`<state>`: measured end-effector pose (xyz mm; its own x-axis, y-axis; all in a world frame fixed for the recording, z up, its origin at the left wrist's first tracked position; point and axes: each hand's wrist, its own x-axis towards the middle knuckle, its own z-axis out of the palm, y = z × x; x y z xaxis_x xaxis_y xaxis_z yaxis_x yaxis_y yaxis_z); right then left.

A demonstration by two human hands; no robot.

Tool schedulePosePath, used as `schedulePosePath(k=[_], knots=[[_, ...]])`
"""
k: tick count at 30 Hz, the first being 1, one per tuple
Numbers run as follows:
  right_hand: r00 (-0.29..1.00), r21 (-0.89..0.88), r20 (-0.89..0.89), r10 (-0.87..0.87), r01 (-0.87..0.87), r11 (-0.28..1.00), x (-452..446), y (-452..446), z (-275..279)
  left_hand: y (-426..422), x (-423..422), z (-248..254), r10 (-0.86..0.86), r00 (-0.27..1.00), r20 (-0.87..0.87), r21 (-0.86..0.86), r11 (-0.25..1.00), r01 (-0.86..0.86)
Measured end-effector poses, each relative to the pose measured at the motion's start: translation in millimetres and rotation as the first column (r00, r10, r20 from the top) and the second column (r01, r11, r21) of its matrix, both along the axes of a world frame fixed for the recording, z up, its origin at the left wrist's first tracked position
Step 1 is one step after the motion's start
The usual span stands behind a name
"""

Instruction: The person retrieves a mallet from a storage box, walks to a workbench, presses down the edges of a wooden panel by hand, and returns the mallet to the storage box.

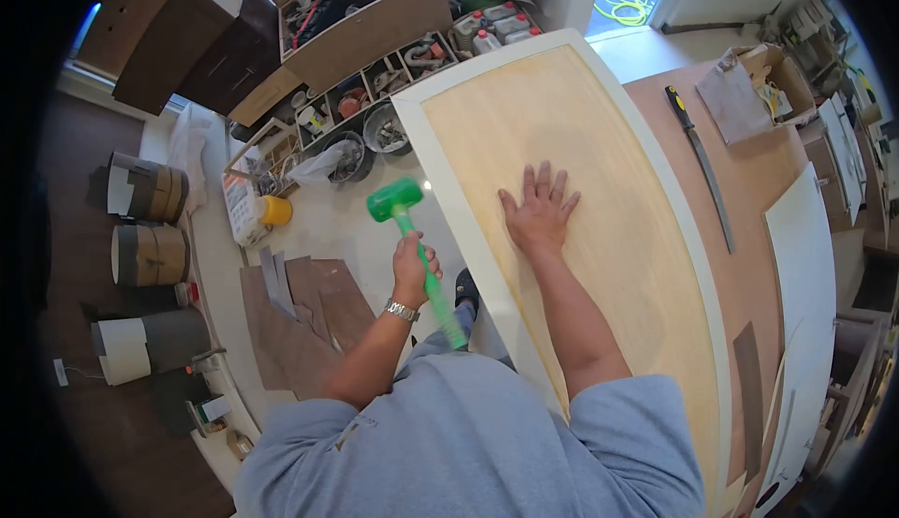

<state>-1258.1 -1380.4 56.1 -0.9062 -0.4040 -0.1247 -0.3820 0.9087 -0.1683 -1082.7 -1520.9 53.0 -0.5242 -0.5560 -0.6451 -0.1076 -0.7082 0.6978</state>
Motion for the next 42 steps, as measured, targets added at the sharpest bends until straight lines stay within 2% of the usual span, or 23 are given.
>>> schedulePosePath(k=[1,4,7,13,16,19,22,25,28,31,34,37,40,42], knots=[[1.000,-0.003,-0.002,-0.002,0.002,1.000,1,3,-1,5,-3,-2,0.085,0.996,-0.017,0.008,0.996,-0.085],[1.000,-0.021,-0.003,0.013,-0.013,1.000,-3,-2,1,-11,1,-3,-0.153,0.988,0.029,-0.024,0.988,0.154],[1.000,-0.019,0.022,-0.001,0.002,1.000,-1,0,2,-21,-8,-6,0.035,0.998,-0.050,0.000,0.999,-0.035],[1.000,-0.006,0.008,0.004,-0.004,1.000,-1,-1,2,-44,-21,3,-0.142,0.986,0.090,-0.103,0.983,0.151],[1.000,-0.011,-0.009,0.000,0.000,1.000,5,1,-2,-44,-38,-3,0.040,0.999,-0.026,-0.017,0.999,-0.040],[1.000,-0.004,-0.021,0.008,-0.008,1.000,-2,-2,2,-59,-37,-4,-0.122,0.992,0.031,-0.081,0.989,0.124],[1.000,0.015,-0.006,-0.003,0.003,1.000,2,-2,-2,-71,-35,-1,-0.051,0.998,0.021,-0.082,0.995,0.052],[1.000,0.025,0.011,-0.006,0.006,1.000,3,-2,3,-68,-47,-17,-0.086,0.996,0.009,-0.057,0.995,0.087],[1.000,0.036,0.023,-0.018,0.017,0.999,-2,-4,3,-79,-39,-11,-0.169,0.984,0.054,-0.086,0.981,0.173],[1.000,0.042,0.017,-0.023,0.022,0.999,-1,-5,0,-80,-41,-15,-0.024,0.999,-0.038,-0.039,0.999,0.022],[1.000,0.056,0.013,-0.013,0.012,0.998,-1,-5,1,-77,-55,-13,-0.084,0.996,-0.034,0.018,0.996,0.084],[1.000,0.064,0.024,-0.006,0.004,0.998,-1,-4,4,-88,-50,-6,-0.129,0.991,0.033,-0.070,0.989,0.131],[1.000,0.066,0.023,-0.007,0.006,0.998,-1,-5,5,-96,-60,-17,0.037,0.997,-0.071,-0.018,0.999,-0.039],[1.000,0.058,0.023,-0.006,0.005,0.998,-1,-5,3,-99,-60,-16,-0.080,0.996,-0.028,-0.013,0.997,0.079]])
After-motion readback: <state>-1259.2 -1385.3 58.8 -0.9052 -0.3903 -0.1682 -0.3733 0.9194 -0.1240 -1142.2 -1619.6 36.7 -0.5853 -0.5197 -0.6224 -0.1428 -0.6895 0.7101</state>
